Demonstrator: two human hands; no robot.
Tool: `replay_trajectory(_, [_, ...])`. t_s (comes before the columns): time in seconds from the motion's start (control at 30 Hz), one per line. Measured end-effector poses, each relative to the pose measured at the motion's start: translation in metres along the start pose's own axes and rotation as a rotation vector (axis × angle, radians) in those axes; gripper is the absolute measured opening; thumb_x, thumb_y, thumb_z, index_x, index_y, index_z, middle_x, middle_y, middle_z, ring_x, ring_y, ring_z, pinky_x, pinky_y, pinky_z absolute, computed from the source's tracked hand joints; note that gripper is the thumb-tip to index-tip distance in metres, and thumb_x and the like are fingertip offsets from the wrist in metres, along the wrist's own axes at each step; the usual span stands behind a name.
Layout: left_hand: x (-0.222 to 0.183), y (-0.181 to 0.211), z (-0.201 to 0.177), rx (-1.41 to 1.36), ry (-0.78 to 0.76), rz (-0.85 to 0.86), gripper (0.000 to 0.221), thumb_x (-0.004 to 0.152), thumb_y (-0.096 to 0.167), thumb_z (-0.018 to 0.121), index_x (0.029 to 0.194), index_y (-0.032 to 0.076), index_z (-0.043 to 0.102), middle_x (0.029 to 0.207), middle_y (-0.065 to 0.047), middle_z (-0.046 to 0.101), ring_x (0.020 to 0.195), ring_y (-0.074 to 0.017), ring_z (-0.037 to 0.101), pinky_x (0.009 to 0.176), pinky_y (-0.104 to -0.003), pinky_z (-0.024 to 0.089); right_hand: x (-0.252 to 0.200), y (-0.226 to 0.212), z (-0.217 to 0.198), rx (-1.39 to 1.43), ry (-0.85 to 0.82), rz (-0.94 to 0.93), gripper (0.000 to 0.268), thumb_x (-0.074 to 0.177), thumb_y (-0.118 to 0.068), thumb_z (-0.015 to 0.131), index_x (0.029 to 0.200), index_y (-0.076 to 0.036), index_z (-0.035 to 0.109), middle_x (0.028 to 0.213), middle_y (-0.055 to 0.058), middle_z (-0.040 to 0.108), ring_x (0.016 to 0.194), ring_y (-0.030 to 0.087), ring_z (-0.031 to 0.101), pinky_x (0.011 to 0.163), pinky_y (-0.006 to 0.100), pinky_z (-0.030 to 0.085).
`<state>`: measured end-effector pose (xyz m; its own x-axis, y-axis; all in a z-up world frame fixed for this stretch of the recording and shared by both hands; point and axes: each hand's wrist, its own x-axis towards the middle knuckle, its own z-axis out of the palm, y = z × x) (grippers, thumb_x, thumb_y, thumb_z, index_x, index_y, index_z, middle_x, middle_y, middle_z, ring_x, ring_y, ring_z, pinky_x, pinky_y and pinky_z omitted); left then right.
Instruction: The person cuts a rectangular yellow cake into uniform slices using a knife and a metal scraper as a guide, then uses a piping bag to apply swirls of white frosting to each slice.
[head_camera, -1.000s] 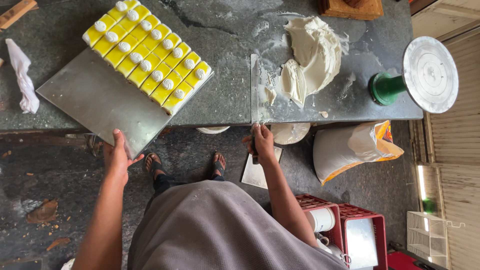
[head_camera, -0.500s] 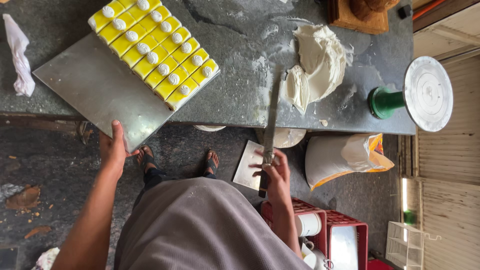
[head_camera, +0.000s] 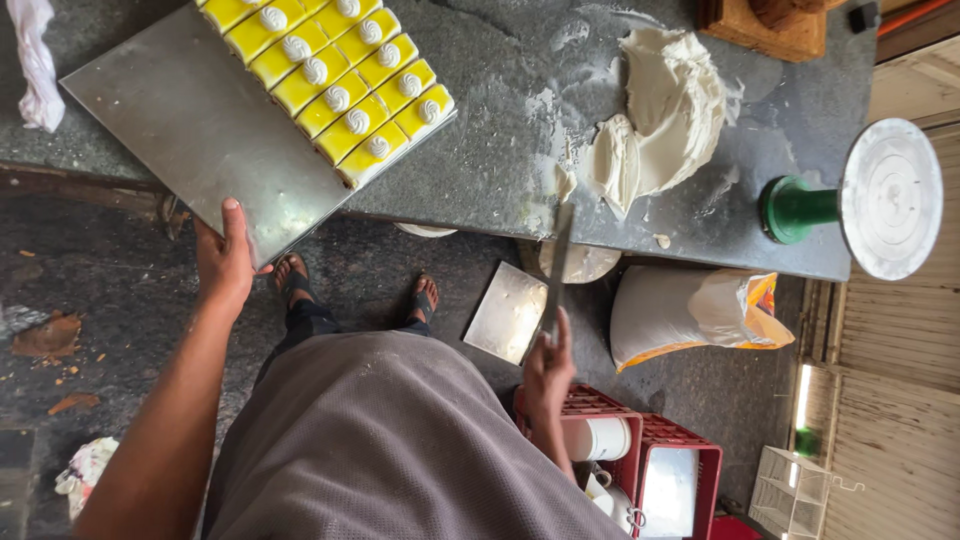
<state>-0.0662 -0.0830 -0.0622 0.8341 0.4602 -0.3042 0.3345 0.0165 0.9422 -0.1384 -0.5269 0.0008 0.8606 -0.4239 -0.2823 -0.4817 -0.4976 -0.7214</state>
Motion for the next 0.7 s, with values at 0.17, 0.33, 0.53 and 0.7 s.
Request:
replay_trajectory(0.17, [0.000,-0.004,0.000,0.015,0.003,-0.027,0.082,0.107,0.065,0.045,0.160,0.008,0.021,0.141,-0.021,0.056,0.103,-0.0247,0.072,0.057,-0.032,0.062,0.003,-0.002,0.018,0.265,-0.186,-0.063,0.057,0.102,-0.012,0.055,0.158,-0.015,0.041,0.057,-0.005,0.048,0.047,0.005,0.044,0.042,0.025,0.037])
replay_trajectory(0.33, [-0.001,-0.001,0.000,0.073,0.052,-0.074,0.084,0.105,0.066,0.046,0.161,0.011,0.016,0.142,-0.021,0.053,0.104,-0.0257,0.070,0.055,-0.032,0.062,0.026,0.011,-0.020,0.229,0.081,-0.033,0.054,0.095,-0.007,0.054,0.149,-0.015,0.052,0.056,-0.004,0.053,0.042,0.007,0.043,0.037,0.029,0.032])
replay_trajectory(0.53, [-0.005,0.006,0.003,0.087,0.058,-0.095,0.085,0.104,0.067,0.043,0.163,0.014,0.011,0.143,-0.019,0.050,0.106,-0.0251,0.069,0.054,-0.031,0.062,0.071,0.013,-0.004,0.140,0.091,-0.102,0.050,0.098,-0.012,0.056,0.148,-0.015,0.057,0.068,-0.001,0.060,0.053,0.005,0.044,0.045,0.030,0.037])
replay_trajectory(0.7, [-0.003,0.005,0.007,0.064,0.085,-0.115,0.081,0.104,0.066,0.045,0.161,0.013,0.022,0.141,-0.018,0.055,0.102,-0.0252,0.070,0.054,-0.032,0.060,0.073,-0.001,0.028,-0.033,0.117,-0.313,0.048,0.098,-0.011,0.061,0.145,-0.016,0.061,0.072,0.002,0.062,0.056,0.006,0.051,0.051,0.027,0.044])
